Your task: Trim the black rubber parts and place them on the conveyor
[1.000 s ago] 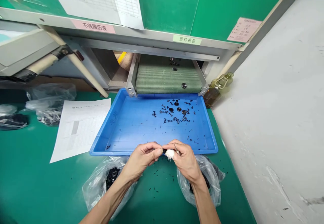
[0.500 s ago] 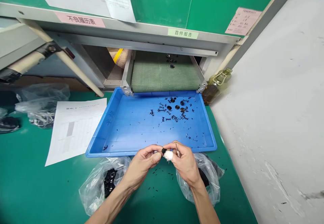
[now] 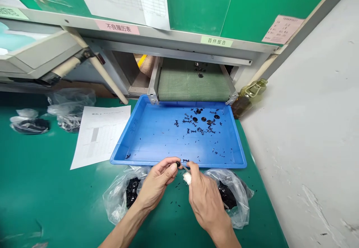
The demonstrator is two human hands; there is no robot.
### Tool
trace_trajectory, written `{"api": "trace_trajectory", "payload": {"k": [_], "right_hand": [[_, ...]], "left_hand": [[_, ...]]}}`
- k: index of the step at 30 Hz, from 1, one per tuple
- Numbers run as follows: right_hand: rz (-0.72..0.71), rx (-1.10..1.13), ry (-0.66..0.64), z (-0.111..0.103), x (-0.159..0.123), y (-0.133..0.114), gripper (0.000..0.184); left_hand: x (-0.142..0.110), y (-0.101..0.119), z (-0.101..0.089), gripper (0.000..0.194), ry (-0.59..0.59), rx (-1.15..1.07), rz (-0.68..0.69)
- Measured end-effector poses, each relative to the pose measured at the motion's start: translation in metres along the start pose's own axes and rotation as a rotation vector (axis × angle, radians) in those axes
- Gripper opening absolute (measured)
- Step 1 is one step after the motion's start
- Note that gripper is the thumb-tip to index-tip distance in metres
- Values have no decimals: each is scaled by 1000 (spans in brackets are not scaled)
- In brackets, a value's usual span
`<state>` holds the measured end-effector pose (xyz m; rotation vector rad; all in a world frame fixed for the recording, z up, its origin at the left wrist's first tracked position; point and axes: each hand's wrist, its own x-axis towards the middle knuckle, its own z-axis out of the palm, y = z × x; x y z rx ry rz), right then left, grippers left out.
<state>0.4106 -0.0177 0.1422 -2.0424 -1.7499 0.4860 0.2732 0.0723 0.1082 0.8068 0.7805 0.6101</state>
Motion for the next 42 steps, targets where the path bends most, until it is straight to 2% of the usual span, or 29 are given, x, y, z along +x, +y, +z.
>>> {"api": "trace_trajectory", "payload": {"k": [6, 9, 12, 16, 19, 23, 30, 37, 40, 42], "right_hand": [[-114, -182, 139, 4, -2, -10, 38], [-138, -203, 160, 6, -7, -14, 37], [-115, -204, 172, 9, -11, -19, 35], [-42, -209, 215, 16, -15, -24, 35], [14, -123, 222, 20, -16, -26, 37], [56, 128, 139, 22, -14, -24, 39], [133, 248, 135, 22, -9, -22, 38], [179, 379, -43, 9, 2, -10, 28], [278, 594, -64, 10, 12, -4, 25], [331, 717, -73, 13, 19, -1, 25]], "left_hand": [[-8, -5, -2, 34, 8, -29, 12], [-12, -5, 0, 31, 22, -12, 32], [-15, -3, 2, 27, 47, 83, 98], [-21, 0, 4, 20, 92, 325, 236], [-24, -1, 4, 16, 124, 522, 342], [-22, -7, -1, 14, 136, 664, 450], [-14, -4, -11, 18, -13, 886, 650], [1, 4, -22, 20, -186, 958, 627], [7, -2, -26, 18, -222, 918, 526], [9, -6, -28, 17, -181, 851, 426]]}}
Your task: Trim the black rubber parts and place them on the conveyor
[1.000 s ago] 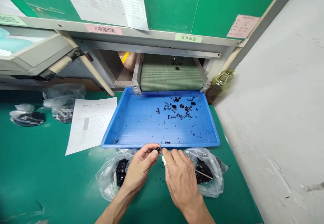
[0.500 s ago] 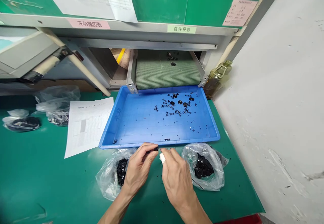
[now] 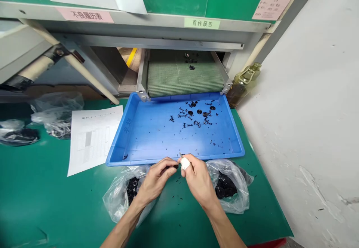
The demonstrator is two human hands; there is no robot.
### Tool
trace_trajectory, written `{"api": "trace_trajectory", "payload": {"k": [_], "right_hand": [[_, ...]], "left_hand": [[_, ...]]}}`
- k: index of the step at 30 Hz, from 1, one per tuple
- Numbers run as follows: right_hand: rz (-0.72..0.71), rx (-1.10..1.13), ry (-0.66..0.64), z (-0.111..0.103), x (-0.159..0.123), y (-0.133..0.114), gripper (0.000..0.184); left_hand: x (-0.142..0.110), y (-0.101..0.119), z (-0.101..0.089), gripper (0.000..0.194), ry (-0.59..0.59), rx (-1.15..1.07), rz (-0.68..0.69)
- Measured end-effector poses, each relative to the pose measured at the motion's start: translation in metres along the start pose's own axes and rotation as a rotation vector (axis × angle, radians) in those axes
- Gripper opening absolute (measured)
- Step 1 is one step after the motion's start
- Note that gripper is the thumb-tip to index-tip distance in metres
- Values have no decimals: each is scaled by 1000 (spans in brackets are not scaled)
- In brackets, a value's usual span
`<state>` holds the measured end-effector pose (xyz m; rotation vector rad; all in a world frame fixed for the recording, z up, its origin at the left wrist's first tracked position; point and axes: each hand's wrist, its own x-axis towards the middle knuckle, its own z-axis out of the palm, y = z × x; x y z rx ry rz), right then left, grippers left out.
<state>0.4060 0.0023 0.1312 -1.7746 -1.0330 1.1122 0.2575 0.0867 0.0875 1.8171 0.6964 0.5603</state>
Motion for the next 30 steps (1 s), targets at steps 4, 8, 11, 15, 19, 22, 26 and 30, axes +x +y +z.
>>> {"api": "trace_trajectory", "payload": {"k": [4, 8, 11, 15, 19, 22, 26, 30], "right_hand": [[-51, -110, -45, 5, 6, 7, 27], [-211, -333, 80, 12, -1, 11, 34], [-261, -404, 120, 14, -7, 13, 38], [-261, -474, 116, 15, -10, 13, 39], [-253, -485, 143, 20, -10, 9, 37], [-252, -461, 144, 23, -10, 6, 34], [-218, -417, 114, 21, -7, 4, 27], [-94, -193, -15, 14, 5, 8, 26]], "left_hand": [[-1, -2, 3, 17, 145, -115, -176], [-1, -1, 3, 17, 194, -172, -230], [0, 0, 3, 17, 222, -187, -247], [0, 3, 4, 16, 229, -167, -253], [-1, 5, 6, 16, 239, -154, -224], [-2, 3, 6, 15, 235, -156, -187], [-3, 1, 2, 15, 128, -93, -72], [-2, -1, 1, 16, 90, -99, -96]]}}
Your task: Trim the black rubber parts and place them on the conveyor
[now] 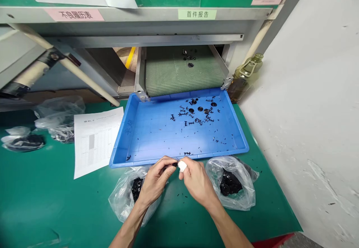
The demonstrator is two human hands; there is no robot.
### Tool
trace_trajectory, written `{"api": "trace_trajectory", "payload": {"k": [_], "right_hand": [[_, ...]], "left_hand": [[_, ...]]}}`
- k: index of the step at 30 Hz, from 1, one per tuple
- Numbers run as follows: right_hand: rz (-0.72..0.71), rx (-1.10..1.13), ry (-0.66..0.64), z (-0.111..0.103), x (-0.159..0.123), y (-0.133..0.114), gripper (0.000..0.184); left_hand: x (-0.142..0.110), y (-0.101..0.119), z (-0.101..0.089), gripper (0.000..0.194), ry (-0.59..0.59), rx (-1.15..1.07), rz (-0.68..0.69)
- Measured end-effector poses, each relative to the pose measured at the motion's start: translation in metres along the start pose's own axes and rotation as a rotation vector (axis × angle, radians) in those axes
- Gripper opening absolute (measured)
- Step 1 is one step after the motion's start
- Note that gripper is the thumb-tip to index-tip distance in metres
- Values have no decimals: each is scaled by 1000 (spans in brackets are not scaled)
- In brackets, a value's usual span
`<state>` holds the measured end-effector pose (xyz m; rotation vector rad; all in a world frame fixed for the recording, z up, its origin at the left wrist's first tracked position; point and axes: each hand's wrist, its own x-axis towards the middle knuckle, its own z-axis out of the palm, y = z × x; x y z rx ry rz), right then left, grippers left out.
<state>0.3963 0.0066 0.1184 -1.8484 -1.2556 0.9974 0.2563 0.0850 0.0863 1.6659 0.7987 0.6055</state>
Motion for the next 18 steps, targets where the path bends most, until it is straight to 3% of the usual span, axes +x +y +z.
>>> {"api": "trace_trajectory", "payload": {"k": [4, 12, 18], "right_hand": [[32, 100, -7, -2, 6, 7, 26], [-178, -322, 145, -6, -11, 7, 37], [-297, -631, 232, -3, -14, 0, 32]], "left_hand": [[1, -2, 1, 17, 23, -60, -97], [3, 1, 0, 25, 49, -182, -229], [1, 5, 1, 25, 50, -198, -266]]}}
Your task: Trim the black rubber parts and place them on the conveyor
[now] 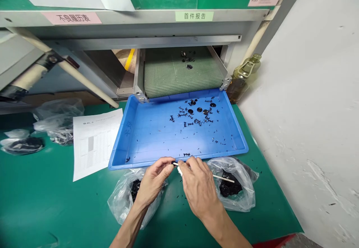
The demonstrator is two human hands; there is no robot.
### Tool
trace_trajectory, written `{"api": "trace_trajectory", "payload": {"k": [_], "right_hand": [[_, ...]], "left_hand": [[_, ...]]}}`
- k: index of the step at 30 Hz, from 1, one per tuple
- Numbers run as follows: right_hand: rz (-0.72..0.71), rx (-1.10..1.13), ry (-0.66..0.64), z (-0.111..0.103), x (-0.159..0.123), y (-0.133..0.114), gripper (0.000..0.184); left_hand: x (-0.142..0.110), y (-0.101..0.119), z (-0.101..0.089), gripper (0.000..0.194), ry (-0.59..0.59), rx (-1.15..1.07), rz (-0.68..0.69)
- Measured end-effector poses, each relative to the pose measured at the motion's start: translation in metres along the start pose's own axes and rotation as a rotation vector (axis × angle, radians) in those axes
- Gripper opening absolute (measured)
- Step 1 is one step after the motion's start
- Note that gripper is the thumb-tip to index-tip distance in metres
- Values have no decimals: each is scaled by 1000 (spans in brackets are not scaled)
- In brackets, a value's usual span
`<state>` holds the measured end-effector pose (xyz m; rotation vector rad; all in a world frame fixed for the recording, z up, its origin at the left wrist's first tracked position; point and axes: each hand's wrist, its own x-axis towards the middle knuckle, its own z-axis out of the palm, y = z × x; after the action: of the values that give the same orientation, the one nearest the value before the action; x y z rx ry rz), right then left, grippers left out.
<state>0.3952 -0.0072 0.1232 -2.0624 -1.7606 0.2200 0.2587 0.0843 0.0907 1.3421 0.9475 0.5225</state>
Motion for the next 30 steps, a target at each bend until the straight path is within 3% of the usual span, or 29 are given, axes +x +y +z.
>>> {"api": "trace_trajectory", "payload": {"k": [4, 8, 17, 23, 28, 30], "right_hand": [[-3, -35, 33, 1, 0, -5, 29], [62, 90, 11, 6, 3, -5, 32], [206, 193, -60, 18, 19, 24, 39], [254, 76, -27, 2, 39, 73, 36], [359, -79, -109, -8, 90, 138, 28], [379, -97, -114, -5, 116, 160, 28]], "left_hand": [[-3, 1, -1, 24, -5, 69, 39], [-3, 1, -2, 23, -18, 71, 62], [4, -6, -1, 30, 12, -49, -56], [6, -11, -10, 26, 31, -254, -178], [-5, -12, -23, 15, 45, -652, -280], [-15, -12, -28, 17, 108, -731, -352]]}}
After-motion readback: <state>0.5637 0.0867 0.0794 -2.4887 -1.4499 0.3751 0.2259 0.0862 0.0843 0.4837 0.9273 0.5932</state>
